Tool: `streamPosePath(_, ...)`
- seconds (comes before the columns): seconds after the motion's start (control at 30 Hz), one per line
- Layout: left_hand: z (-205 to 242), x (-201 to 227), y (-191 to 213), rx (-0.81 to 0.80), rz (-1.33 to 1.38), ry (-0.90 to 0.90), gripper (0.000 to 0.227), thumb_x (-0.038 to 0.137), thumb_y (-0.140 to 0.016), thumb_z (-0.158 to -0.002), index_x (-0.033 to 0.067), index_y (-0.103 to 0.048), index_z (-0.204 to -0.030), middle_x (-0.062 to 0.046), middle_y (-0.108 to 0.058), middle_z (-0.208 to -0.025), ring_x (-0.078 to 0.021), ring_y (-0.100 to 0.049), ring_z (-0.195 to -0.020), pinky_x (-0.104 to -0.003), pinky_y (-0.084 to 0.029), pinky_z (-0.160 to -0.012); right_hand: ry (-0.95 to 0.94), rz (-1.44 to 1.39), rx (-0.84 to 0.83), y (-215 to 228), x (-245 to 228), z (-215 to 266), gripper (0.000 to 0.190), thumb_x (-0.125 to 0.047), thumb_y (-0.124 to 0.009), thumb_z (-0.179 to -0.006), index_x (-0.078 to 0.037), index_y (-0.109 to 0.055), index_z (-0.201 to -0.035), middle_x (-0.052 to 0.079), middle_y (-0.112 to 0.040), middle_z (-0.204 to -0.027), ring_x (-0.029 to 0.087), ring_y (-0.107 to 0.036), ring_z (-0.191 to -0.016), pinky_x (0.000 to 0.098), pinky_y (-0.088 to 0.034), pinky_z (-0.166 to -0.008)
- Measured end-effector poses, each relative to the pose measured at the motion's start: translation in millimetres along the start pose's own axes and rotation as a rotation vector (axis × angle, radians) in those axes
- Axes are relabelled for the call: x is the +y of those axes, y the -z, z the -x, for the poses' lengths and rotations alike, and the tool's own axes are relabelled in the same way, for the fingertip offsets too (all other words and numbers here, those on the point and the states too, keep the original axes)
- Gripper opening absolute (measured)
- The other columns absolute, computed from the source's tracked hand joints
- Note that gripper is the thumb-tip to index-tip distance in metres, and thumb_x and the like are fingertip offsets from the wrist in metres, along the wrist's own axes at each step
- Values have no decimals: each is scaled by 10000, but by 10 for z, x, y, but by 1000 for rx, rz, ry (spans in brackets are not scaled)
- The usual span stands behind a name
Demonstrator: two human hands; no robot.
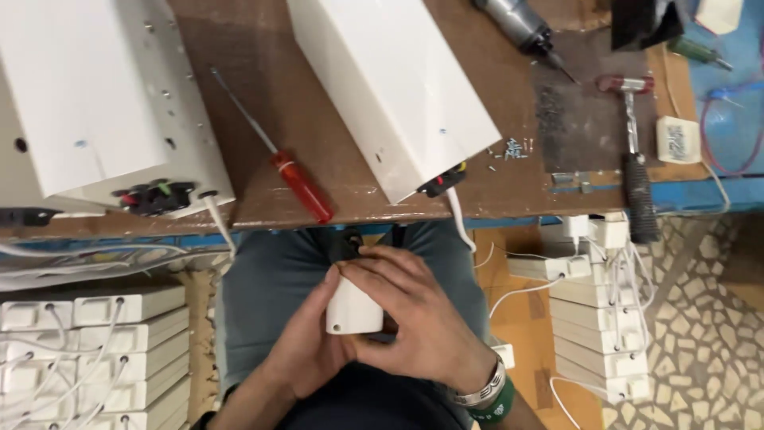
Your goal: The person sits at a workbench and attaches a white plastic end cap to a white metal electrical enclosure, using a red-handled screwdriver to drive screws and pressing the cap into place by hand. They handle the enclosure, cap, and screws, then reposition the finished unit on the bench.
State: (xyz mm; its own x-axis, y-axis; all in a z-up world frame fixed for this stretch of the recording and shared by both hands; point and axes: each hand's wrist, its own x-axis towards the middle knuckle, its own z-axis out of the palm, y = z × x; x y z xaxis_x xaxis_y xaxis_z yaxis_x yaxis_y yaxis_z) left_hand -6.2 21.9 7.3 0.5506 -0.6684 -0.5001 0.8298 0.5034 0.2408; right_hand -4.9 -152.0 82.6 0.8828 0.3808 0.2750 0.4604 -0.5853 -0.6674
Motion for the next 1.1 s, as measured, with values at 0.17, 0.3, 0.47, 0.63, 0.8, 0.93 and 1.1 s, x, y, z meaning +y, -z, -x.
streamPosePath(0.17, -89, 34, -86, -56, -50, -18, 635, 534, -278, -1047, 91, -475, -1457, -131, -681, -1176, -241, -704, -1021, -412, -615, -800, -195, -1, 210, 265, 597, 240, 432, -209, -852, -816, -70, -697, -1194, 101, -732, -1164, 266, -708, -1054, 406, -577, -890)
streamPosePath(0.3, -87, 145, -227, -40, -140, -96, 685, 558, -212, -1041, 80, -481, -1452, -184, -697, -1115, -267, -713, -916, -388, -621, -728, -489, 301, 465, 647, 1065, 54, 171, -133, -769, -960, -39, -759, -1102, 126, -735, -1012, 235, -725, -725, 384, -552, -607)
streamPosePath(0.47, -57, 138, -235, -23, -142, -124, 700, 558, -203, -1042, 64, -481, -1454, -187, -697, -1111, -269, -715, -918, -389, -617, -729, -321, 527, 407, 617, 1386, -33, 181, -108, -780, -920, -44, -771, -1089, 172, -725, -1049, 347, -718, -846, 409, -570, -718)
streamPosePath(0.63, -94, 101, -175, -20, -124, -130, 704, 559, -217, -1048, 60, -472, -1473, -180, -695, -1125, -258, -715, -936, -389, -614, -753, -359, 552, 328, 613, 1507, -32, 146, -108, -770, -918, -61, -780, -1056, 178, -727, -1024, 368, -718, -847, 434, -575, -726)
streamPosePath(0.8, -103, 87, -120, -128, -56, -146, 707, 566, -230, -1073, 52, -472, -1492, -141, -687, -1143, -271, -717, -976, -401, -618, -805, -344, 536, 298, 566, 1468, 38, 196, -92, -722, -973, 49, -665, -1097, 221, -686, -956, 348, -678, -775, 426, -530, -646)
streamPosePath(0.93, -53, 121, -77, -174, 15, -160, 726, 574, -246, -1110, 16, -508, -1494, -129, -672, -1128, -276, -720, -1005, -414, -616, -832, -734, 13, 400, 446, 773, 295, 209, -133, -632, -1090, 66, -579, -1054, 198, -632, -870, 224, -569, -748, 366, -455, -649)
streamPosePath(1.1, -77, 93, -134, -178, 5, -33, 746, 594, -261, -1098, 5, -539, -1462, -139, -695, -1147, -238, -708, -1042, -406, -610, -846, -424, -378, 351, -36, 296, 503, 85, -78, -589, -1043, -24, -631, -1094, 97, -568, -1342, 134, -557, -1136, 246, -471, -936)
